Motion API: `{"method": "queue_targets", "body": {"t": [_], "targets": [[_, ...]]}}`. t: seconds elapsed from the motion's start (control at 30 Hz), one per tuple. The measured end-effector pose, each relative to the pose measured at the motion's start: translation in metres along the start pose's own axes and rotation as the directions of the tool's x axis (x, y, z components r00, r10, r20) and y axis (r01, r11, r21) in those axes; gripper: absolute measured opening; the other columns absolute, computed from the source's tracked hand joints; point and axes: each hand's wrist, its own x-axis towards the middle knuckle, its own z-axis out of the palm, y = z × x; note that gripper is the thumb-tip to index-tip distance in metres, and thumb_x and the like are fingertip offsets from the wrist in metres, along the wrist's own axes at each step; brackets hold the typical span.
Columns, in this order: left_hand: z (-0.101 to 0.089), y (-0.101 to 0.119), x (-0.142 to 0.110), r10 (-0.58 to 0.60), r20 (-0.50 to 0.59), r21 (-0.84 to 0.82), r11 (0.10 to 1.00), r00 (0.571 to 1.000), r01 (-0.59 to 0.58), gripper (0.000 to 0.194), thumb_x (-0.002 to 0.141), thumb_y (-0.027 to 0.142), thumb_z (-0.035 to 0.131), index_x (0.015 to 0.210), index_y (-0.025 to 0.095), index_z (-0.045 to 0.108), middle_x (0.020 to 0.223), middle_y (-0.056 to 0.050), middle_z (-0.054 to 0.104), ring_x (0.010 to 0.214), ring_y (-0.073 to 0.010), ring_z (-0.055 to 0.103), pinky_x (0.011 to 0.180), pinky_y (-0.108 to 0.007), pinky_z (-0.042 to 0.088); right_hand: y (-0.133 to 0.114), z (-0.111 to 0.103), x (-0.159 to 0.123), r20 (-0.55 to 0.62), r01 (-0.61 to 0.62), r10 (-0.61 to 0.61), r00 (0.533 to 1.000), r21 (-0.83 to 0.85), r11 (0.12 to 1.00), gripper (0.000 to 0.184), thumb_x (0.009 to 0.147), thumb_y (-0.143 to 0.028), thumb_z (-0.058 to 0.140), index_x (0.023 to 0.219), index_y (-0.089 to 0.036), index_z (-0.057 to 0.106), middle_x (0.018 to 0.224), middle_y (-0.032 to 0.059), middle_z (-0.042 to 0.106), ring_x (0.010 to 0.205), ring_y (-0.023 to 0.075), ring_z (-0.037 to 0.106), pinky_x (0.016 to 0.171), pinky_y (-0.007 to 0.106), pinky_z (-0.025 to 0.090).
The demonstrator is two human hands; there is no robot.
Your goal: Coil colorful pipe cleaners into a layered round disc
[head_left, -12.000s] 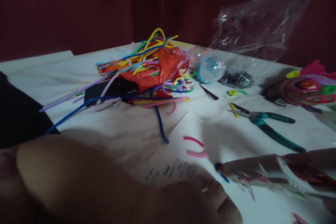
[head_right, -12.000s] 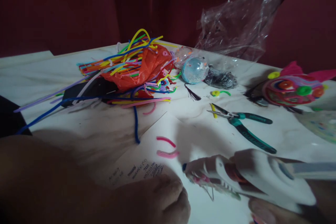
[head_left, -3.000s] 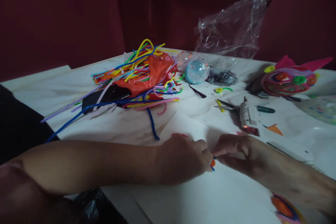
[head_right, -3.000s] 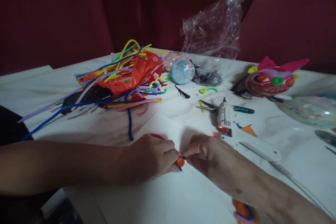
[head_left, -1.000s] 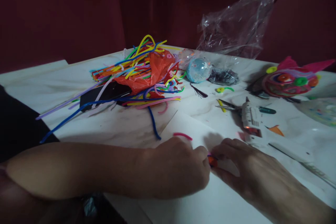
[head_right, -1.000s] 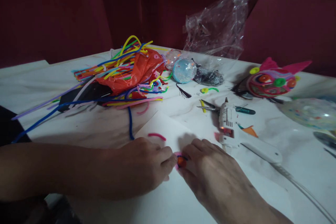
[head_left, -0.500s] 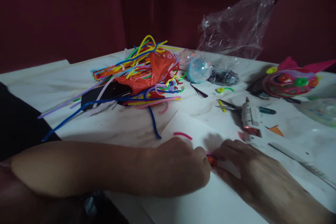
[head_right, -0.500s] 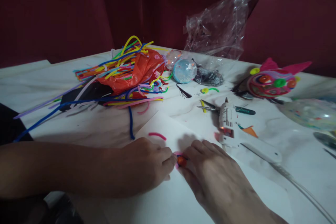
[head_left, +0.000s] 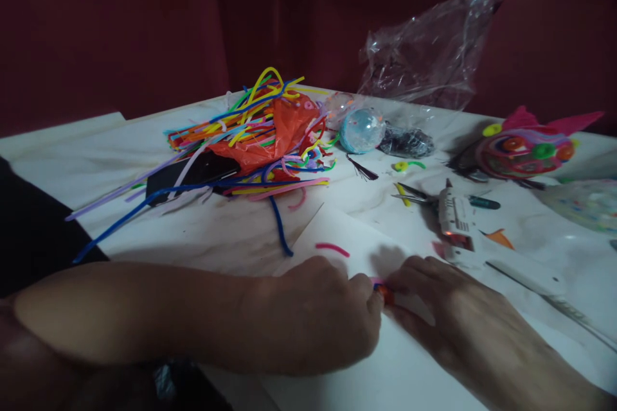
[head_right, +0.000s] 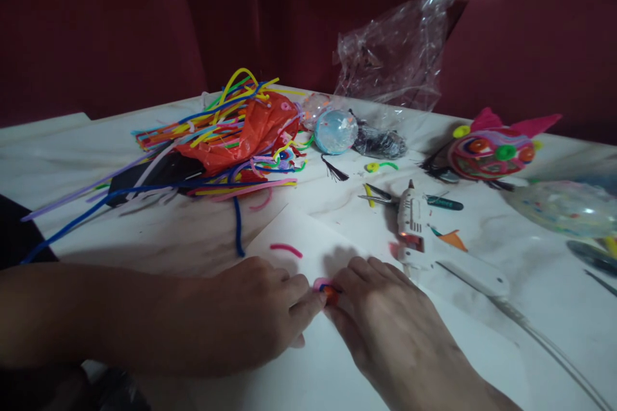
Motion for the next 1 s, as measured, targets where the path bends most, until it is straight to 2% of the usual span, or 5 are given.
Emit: {"method": "queue_targets", "body": {"t": [0.13,0.47,0.8,1.0], "targets": [[0.0013,0.001,-0.0001,0.003,0.023,-0.004,1.0,1.0,-0.003,0.006,0.08,0.018,0.058,0.079,0.012,0.056,0.074,-0.005,0.056,0.059,-0.0159,0.049,0.046,-0.029,0.037,-0.0009,-0.001,0.0007,0.016,0.0,0.0,1.0,0.001,1.0,0.02,0.082,-0.021,0.04,0.082,-0.016,0.06,0.085,0.0071,0.055,0.072,0.0202,0.055,0.059,0.028,0.047],[0.0056,0.0003,0.0032,-0.013,-0.015,-0.078,0.997,1.0,0.012,0.011,0.081,0.023,0.059,0.076,0.014,0.055,0.071,-0.003,0.058,0.058,-0.0161,0.051,0.046,-0.029,0.04,-0.0036,0.0022,0.0001,-0.023,0.013,-0.013,1.0,-0.014,1.0,0.029,0.086,-0.019,0.032,0.081,-0.018,0.06,0.083,0.0032,0.055,0.071,0.0208,0.052,0.059,0.033,0.041],[0.0068,0.0003,0.003,-0.028,-0.018,-0.089,0.996,0.999,0.026,0.014,0.081,0.026,0.059,0.078,0.013,0.056,0.072,-0.003,0.06,0.058,-0.0171,0.054,0.048,-0.031,0.042,-0.0062,0.0015,0.0003,-0.05,0.008,-0.008,0.999,-0.017,1.0,0.031,0.085,-0.019,0.03,0.079,-0.017,0.06,0.076,0.0026,0.053,0.064,0.0186,0.051,0.054,0.03,0.039],[0.0036,-0.001,0.0046,-0.039,-0.011,-0.129,0.991,0.999,0.037,0.015,0.084,0.028,0.056,0.079,0.014,0.057,0.073,-0.003,0.059,0.059,-0.016,0.052,0.05,-0.029,0.04,-0.0058,0.0019,0.0008,-0.054,0.003,-0.004,0.999,-0.022,1.0,0.03,0.087,-0.019,0.032,0.08,-0.017,0.06,0.081,0.0054,0.054,0.066,0.019,0.052,0.056,0.028,0.039]]}}
